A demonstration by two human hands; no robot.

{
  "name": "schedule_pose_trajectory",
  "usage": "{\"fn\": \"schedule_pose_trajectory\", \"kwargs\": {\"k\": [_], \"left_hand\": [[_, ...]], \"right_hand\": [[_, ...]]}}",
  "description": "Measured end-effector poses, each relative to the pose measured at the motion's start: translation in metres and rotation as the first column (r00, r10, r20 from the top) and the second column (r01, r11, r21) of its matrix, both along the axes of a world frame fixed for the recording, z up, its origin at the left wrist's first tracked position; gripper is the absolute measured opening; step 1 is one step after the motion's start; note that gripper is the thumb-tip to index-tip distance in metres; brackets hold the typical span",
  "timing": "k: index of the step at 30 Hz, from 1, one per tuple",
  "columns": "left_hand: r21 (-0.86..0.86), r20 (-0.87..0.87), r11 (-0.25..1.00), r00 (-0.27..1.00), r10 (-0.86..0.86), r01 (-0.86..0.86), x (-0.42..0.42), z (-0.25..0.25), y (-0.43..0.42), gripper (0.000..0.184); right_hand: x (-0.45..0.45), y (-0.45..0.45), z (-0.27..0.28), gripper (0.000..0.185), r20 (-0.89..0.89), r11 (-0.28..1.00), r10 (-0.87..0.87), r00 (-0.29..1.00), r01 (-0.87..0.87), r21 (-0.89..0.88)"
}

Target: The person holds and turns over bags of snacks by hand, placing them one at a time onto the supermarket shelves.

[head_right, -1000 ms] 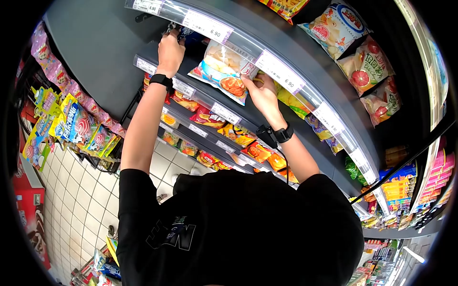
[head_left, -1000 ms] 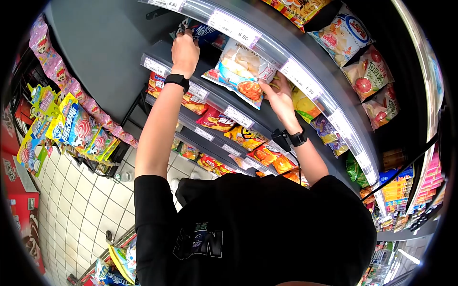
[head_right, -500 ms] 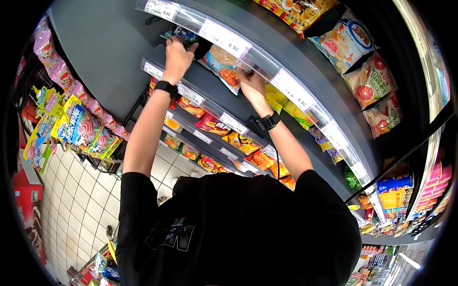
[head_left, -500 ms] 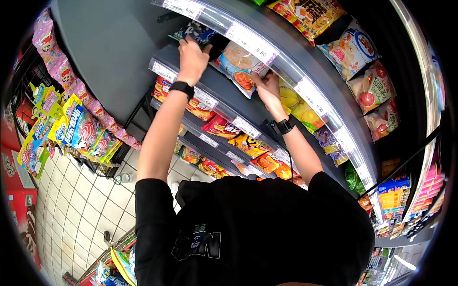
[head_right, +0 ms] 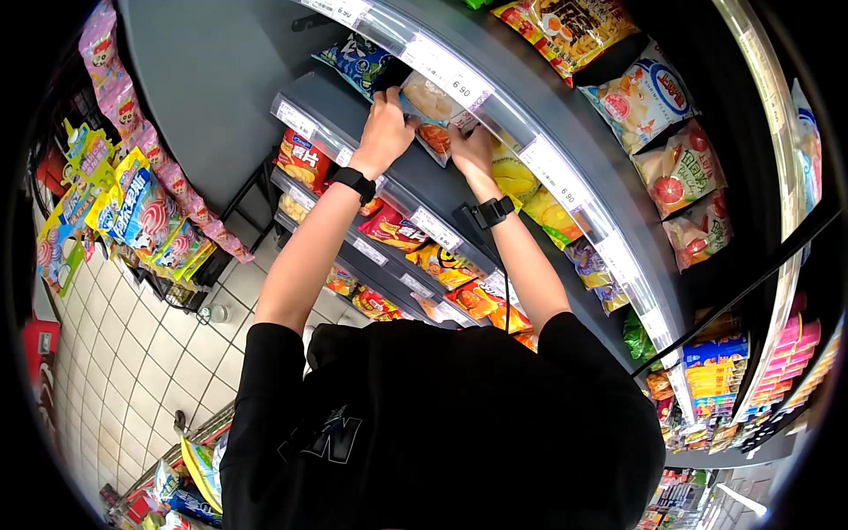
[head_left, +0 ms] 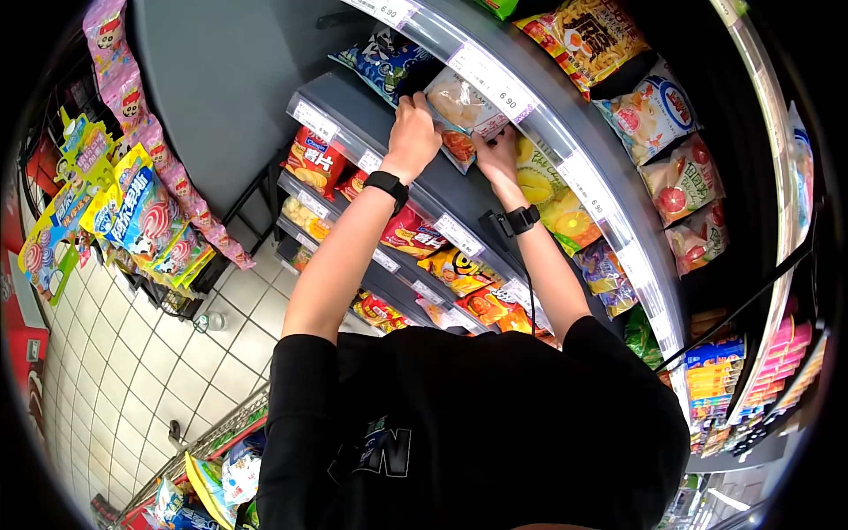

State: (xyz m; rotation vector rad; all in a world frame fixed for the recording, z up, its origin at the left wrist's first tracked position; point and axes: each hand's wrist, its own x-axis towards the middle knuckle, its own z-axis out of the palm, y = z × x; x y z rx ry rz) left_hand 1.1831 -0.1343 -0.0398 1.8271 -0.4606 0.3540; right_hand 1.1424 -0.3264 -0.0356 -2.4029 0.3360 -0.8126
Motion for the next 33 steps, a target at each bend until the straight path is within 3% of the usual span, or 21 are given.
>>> {"fn": "schedule_pose_trajectory", "kwargs": {"k": [4, 6, 8, 10, 14, 16, 17, 18, 21, 26, 28, 29, 33], "left_hand": [[-0.075, -0.04, 0.996, 0.998, -0.04, 0.037, -0.005, 0.002, 0.003, 0.064], [-0.088, -0.038, 0.996, 0.999, -0.033, 0.03, -0.011, 0.002, 0.007, 0.063], [-0.101, -0.042, 0.995, 0.999, -0.027, 0.023, -0.023, 0.008, 0.013, 0.061], [-0.125, -0.037, 0.992, 0.999, -0.009, 0.004, -0.035, 0.016, 0.022, 0.058], [-0.202, 0.078, 0.976, 0.992, 0.101, -0.084, -0.057, 0.015, 0.029, 0.044], [-0.188, 0.103, 0.968, 0.977, 0.185, -0.163, -0.074, 0.015, 0.033, 0.033], [-0.227, 0.057, 0.965, 0.988, 0.146, -0.129, -0.084, 0.018, 0.036, 0.029], [-0.268, 0.014, 0.958, 0.994, 0.109, -0.101, -0.096, 0.022, 0.039, 0.025], [-0.318, -0.037, 0.944, 0.997, 0.074, -0.082, -0.137, 0.033, 0.04, 0.016], [-0.31, -0.156, 0.929, 0.975, 0.159, -0.201, -0.204, 0.024, 0.029, 0.014], [-0.284, -0.071, 0.922, 0.965, 0.254, -0.264, -0.229, 0.015, 0.021, 0.013], [-0.272, -0.115, 0.918, 0.957, 0.268, -0.29, -0.246, 0.014, 0.017, 0.012], [-0.252, -0.203, 0.892, 0.922, 0.33, -0.375, -0.307, -0.004, 0.01, 0.008]], "right_hand": [[-0.014, 0.013, 0.019, 0.057, -0.061, 0.988, 0.063, 0.996, -0.054, 0.146], [-0.024, 0.022, 0.024, 0.059, 0.067, 0.918, 0.179, 0.982, -0.191, 0.349], [-0.034, 0.024, 0.028, 0.056, 0.023, 0.919, 0.192, 0.981, -0.188, 0.345], [-0.046, 0.035, 0.032, 0.054, 0.002, 0.971, -0.012, 1.0, 0.011, 0.238], [-0.076, 0.061, 0.057, 0.067, -0.016, 0.943, 0.123, 0.992, -0.111, 0.314], [-0.085, 0.062, 0.057, 0.05, 0.096, 0.878, 0.308, 0.946, -0.322, 0.353], [-0.085, 0.062, 0.054, 0.036, 0.169, 0.853, 0.348, 0.922, -0.386, 0.352], [-0.086, 0.062, 0.052, 0.036, 0.183, 0.835, 0.366, 0.912, -0.409, 0.367], [-0.105, 0.072, 0.062, 0.024, 0.191, 0.602, 0.483, 0.855, -0.482, 0.636], [-0.143, 0.076, 0.055, 0.021, 0.232, 0.388, 0.605, 0.762, -0.536, 0.75], [-0.162, 0.074, 0.049, 0.021, 0.252, 0.31, 0.657, 0.711, -0.559, 0.769], [-0.172, 0.075, 0.046, 0.02, 0.264, 0.267, 0.673, 0.691, -0.56, 0.784], [-0.209, 0.078, 0.024, 0.021, 0.193, 0.201, 0.782, 0.593, -0.533, 0.822]]}}
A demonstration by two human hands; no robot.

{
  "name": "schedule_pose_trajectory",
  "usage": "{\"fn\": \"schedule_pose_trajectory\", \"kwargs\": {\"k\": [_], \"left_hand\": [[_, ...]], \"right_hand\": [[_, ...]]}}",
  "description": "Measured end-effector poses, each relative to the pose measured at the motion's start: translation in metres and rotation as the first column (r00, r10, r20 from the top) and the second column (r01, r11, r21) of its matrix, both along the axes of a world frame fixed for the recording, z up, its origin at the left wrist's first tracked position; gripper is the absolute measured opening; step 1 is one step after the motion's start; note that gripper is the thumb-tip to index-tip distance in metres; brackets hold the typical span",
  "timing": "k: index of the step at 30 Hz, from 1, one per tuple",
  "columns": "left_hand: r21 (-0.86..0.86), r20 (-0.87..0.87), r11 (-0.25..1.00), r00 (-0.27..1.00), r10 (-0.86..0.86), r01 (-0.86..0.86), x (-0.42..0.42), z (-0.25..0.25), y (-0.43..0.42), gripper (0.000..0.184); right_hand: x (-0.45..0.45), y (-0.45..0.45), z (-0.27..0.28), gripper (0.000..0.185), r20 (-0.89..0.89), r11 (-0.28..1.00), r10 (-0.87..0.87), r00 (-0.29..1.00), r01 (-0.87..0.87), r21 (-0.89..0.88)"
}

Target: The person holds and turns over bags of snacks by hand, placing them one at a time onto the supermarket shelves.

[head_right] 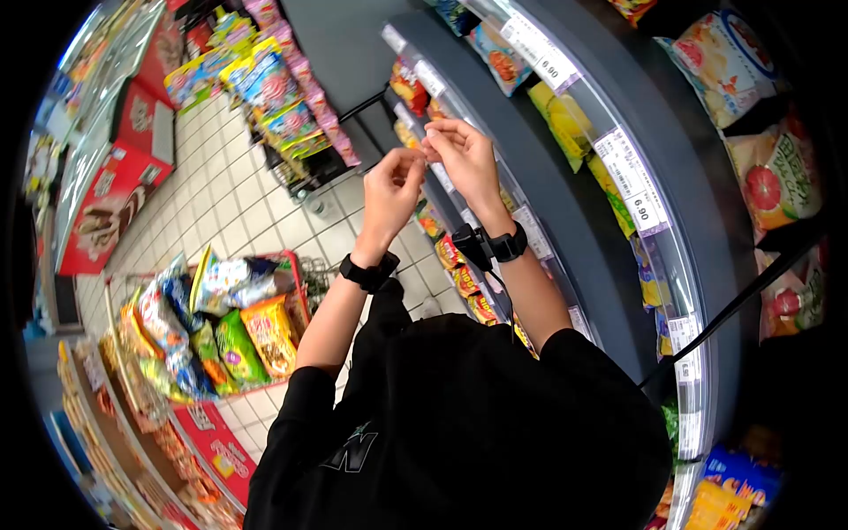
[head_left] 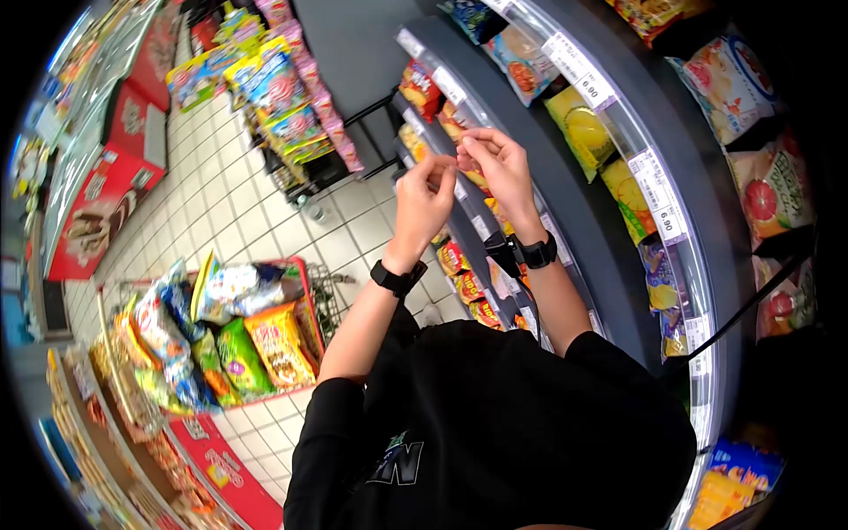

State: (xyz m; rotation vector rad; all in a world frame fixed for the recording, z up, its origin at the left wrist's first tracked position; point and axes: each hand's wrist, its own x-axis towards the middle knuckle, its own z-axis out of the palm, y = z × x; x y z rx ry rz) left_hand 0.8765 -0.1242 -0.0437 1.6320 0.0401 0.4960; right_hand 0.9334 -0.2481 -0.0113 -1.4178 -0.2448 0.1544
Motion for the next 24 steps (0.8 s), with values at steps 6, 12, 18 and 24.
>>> {"fn": "schedule_pose_trajectory", "kwargs": {"k": [6, 12, 18, 24], "left_hand": [[0.098, -0.139, 0.977, 0.97, 0.201, -0.188, -0.09, -0.022, 0.035, 0.013], [0.124, -0.168, 0.919, 0.905, 0.391, -0.374, -0.172, -0.036, 0.063, 0.013], [0.063, -0.23, 0.853, 0.824, 0.518, -0.518, -0.26, -0.048, 0.076, 0.013], [-0.037, -0.213, 0.798, 0.784, 0.582, -0.602, -0.361, -0.053, 0.087, 0.009]], "right_hand": [[-0.042, 0.031, -0.028, 0.019, -0.069, 0.981, 0.195, 0.978, -0.193, 0.033], [-0.099, 0.077, -0.043, 0.017, -0.144, 0.917, 0.398, 0.906, -0.395, 0.045], [-0.175, 0.124, -0.053, 0.018, -0.148, 0.793, 0.602, 0.785, -0.609, 0.0], [-0.26, 0.145, -0.06, 0.019, -0.175, 0.751, 0.651, 0.739, -0.66, 0.011]]}}
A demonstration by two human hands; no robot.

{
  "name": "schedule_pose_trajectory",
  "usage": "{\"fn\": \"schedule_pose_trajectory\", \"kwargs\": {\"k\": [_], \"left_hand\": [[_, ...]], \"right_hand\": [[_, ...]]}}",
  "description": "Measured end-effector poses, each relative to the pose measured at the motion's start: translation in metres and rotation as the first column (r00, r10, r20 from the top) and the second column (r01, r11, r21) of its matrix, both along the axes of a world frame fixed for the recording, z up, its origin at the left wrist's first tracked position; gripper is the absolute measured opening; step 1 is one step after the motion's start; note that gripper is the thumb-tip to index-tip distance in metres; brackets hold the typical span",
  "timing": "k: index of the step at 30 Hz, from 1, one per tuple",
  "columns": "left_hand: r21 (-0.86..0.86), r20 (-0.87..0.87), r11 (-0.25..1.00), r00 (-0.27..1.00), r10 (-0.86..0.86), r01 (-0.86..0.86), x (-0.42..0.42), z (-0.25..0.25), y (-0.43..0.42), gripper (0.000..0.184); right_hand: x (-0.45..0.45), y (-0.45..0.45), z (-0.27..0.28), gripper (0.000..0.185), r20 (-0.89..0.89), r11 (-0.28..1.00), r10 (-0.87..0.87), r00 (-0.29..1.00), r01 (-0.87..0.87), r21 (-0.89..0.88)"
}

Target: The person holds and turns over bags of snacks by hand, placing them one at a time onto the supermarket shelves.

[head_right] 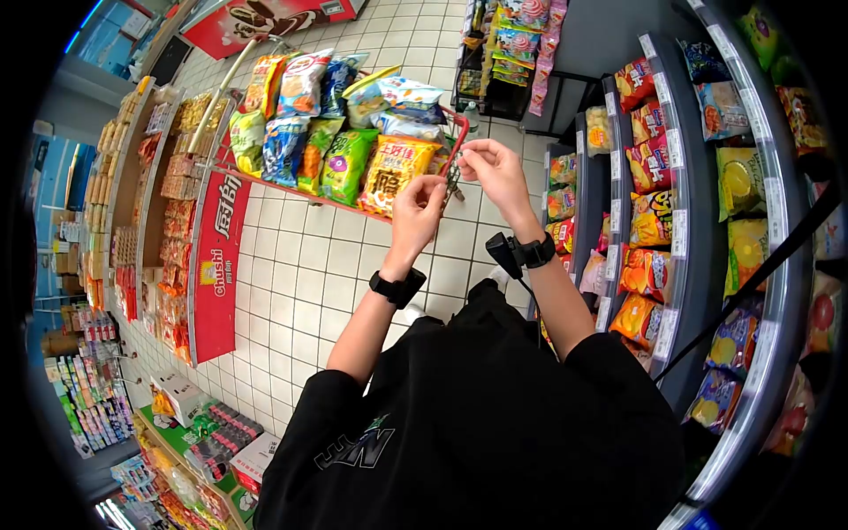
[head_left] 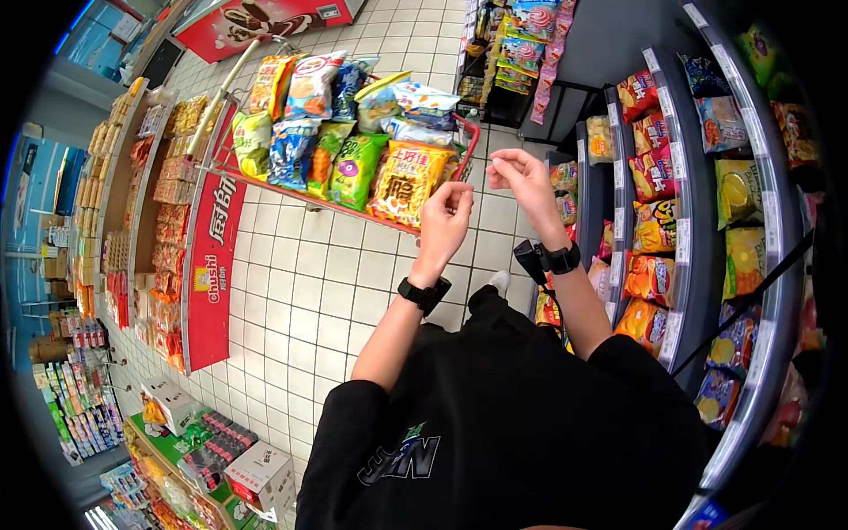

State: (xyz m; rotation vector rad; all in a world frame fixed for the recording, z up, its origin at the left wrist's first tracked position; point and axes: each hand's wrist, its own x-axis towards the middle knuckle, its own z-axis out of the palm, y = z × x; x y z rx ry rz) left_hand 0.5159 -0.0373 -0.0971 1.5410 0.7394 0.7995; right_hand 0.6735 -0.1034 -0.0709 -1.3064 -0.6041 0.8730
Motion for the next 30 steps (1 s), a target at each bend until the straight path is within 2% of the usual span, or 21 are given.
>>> {"fn": "schedule_pose_trajectory", "kwargs": {"k": [9, 11, 12, 15, 25, 30], "left_hand": [[-0.012, 0.016, 0.99, 0.99, 0.14, -0.14, -0.176, 0.006, 0.014, 0.012], [-0.142, -0.011, 0.969, 0.979, 0.201, -0.201, -0.212, 0.019, 0.017, 0.012], [-0.013, 0.0, 0.976, 0.976, 0.218, -0.218, -0.227, 0.0, 0.027, 0.016], [-0.035, 0.015, 0.956, 0.957, 0.29, -0.29, -0.262, 0.002, 0.033, 0.017], [-0.096, -0.033, 0.939, 0.944, 0.328, -0.33, -0.291, -0.006, 0.049, 0.019], [-0.076, -0.128, 0.923, 0.922, 0.366, -0.377, -0.298, -0.033, 0.087, 0.022]], "right_hand": [[-0.134, 0.024, 0.014, 0.019, 0.061, 0.995, 0.09, 0.994, -0.088, -0.04], [-0.158, 0.035, 0.022, 0.019, 0.066, 0.992, 0.121, 0.99, -0.12, -0.028], [-0.169, 0.04, 0.025, 0.02, 0.079, 0.989, 0.142, 0.987, -0.139, -0.049], [-0.197, 0.054, 0.027, 0.02, 0.104, 0.978, 0.206, 0.973, -0.201, -0.053], [-0.236, 0.105, 0.045, 0.021, 0.102, 0.953, 0.303, 0.947, -0.299, -0.052], [-0.234, 0.153, 0.024, 0.022, 0.034, 0.94, 0.336, 0.941, -0.333, -0.074]]}}
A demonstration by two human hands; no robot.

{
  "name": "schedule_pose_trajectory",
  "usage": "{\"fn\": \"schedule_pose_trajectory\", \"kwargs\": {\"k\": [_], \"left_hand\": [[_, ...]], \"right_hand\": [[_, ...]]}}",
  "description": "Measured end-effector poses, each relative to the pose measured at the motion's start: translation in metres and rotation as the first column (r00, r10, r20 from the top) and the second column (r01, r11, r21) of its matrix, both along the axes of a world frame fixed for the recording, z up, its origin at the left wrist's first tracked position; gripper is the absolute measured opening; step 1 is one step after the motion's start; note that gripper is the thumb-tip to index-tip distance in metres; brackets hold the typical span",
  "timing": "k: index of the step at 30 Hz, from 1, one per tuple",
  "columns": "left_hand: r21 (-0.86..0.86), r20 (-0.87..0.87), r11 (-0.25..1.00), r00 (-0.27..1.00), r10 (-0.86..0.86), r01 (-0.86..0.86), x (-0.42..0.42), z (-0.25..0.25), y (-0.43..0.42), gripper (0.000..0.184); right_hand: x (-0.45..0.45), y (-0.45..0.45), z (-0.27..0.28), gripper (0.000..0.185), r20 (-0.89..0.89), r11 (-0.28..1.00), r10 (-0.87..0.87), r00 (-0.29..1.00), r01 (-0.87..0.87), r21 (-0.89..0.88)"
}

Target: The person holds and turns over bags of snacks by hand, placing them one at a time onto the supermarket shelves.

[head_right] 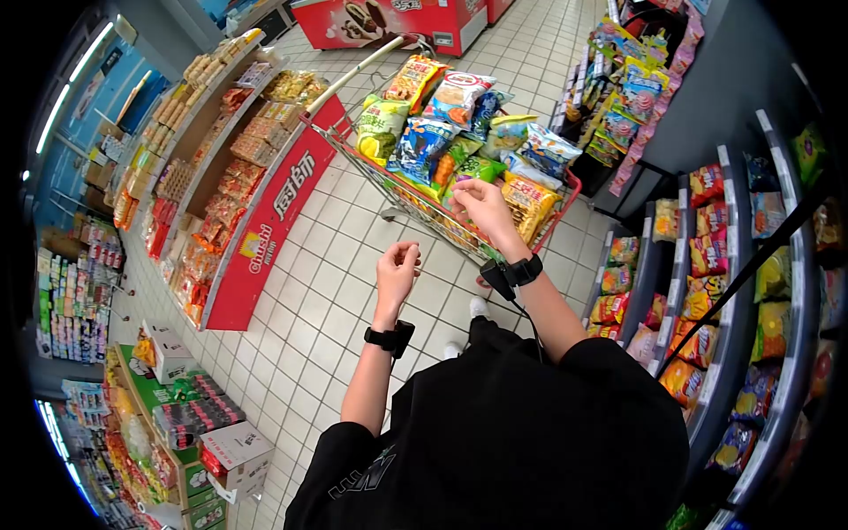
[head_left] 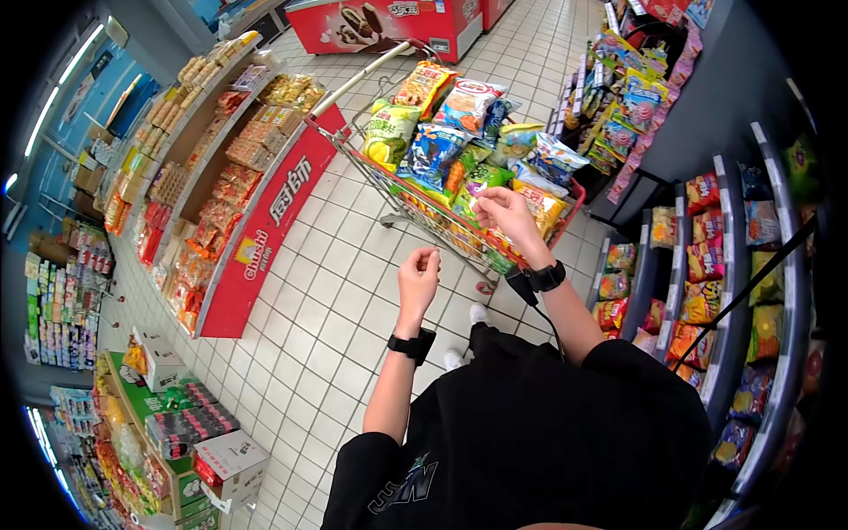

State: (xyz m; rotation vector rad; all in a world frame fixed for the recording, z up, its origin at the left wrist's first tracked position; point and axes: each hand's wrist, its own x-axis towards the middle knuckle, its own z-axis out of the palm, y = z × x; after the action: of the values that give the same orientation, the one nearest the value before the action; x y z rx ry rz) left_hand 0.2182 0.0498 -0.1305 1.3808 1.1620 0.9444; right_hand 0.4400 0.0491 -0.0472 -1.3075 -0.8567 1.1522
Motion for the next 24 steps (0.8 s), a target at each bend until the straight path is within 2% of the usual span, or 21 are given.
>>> {"fn": "schedule_pose_trajectory", "kwargs": {"k": [3, 5, 7, 9, 11, 12, 13, 15, 16, 17, 19, 21, 24], "left_hand": [[-0.065, -0.064, 0.996, 0.996, 0.056, -0.06, 0.011, 0.012, 0.023, 0.021], [0.04, -0.141, 0.998, 0.989, 0.052, -0.047, 0.022, 0.005, 0.042, 0.022], [0.014, -0.191, 0.999, 0.981, 0.039, -0.037, 0.033, -0.001, 0.059, 0.024], [0.165, -0.278, 0.986, 0.96, 0.025, 0.022, 0.048, -0.002, 0.077, 0.025], [0.143, -0.296, 0.989, 0.955, -0.005, 0.05, 0.058, -0.01, 0.095, 0.028], [0.185, -0.364, 0.981, 0.931, 0.007, 0.065, 0.062, -0.015, 0.103, 0.032], [0.224, -0.426, 0.971, 0.904, 0.022, 0.082, 0.066, -0.018, 0.109, 0.036], [0.224, -0.431, 0.973, 0.901, 0.049, 0.054, 0.072, -0.024, 0.126, 0.039], [0.238, -0.428, 0.971, 0.9, 0.086, 0.02, 0.074, -0.022, 0.138, 0.043], [0.237, -0.427, 0.971, 0.9, 0.084, 0.022, 0.076, -0.02, 0.151, 0.043], [0.357, -0.443, 0.934, 0.879, 0.178, -0.009, 0.077, -0.017, 0.178, 0.048], [0.341, -0.441, 0.94, 0.885, 0.15, 0.01, 0.078, -0.016, 0.204, 0.054], [0.362, -0.547, 0.924, 0.831, 0.102, 0.125, 0.074, -0.024, 0.239, 0.069]], "right_hand": [[0.009, 0.028, -0.013, 0.022, -0.077, 0.999, 0.02, 0.997, -0.023, -0.041], [0.016, 0.045, -0.018, 0.023, -0.125, 0.998, 0.034, 0.992, -0.04, -0.044], [0.022, 0.061, -0.026, 0.024, -0.152, 0.998, 0.026, 0.988, -0.034, -0.049], [0.032, 0.076, -0.042, 0.029, -0.18, 0.997, 0.024, 0.983, -0.037, -0.066], [0.04, 0.088, -0.048, 0.035, -0.141, 0.992, 0.009, 0.99, -0.027, -0.127], [0.045, 0.094, -0.056, 0.042, -0.119, 0.985, 0.023, 0.993, -0.043, -0.167], [0.049, 0.1, -0.061, 0.042, -0.125, 0.985, 0.015, 0.992, -0.036, -0.172], [0.053, 0.108, -0.071, 0.049, -0.106, 0.979, 0.0, 0.994, -0.022, -0.204], [0.058, 0.114, -0.075, 0.059, -0.127, 0.98, 0.019, 0.992, -0.044, -0.196], [0.059, 0.12, -0.079, 0.059, -0.126, 0.979, 0.017, 0.992, -0.042, -0.198], [0.059, 0.13, -0.085, 0.066, -0.178, 0.974, -0.062, 0.982, 0.021, -0.228], [0.057, 0.143, -0.097, 0.071, -0.17, 0.969, -0.072, 0.983, 0.029, -0.245], [0.047, 0.161, -0.112, 0.077, -0.176, 0.954, -0.026, 0.984, -0.028, -0.298]]}}
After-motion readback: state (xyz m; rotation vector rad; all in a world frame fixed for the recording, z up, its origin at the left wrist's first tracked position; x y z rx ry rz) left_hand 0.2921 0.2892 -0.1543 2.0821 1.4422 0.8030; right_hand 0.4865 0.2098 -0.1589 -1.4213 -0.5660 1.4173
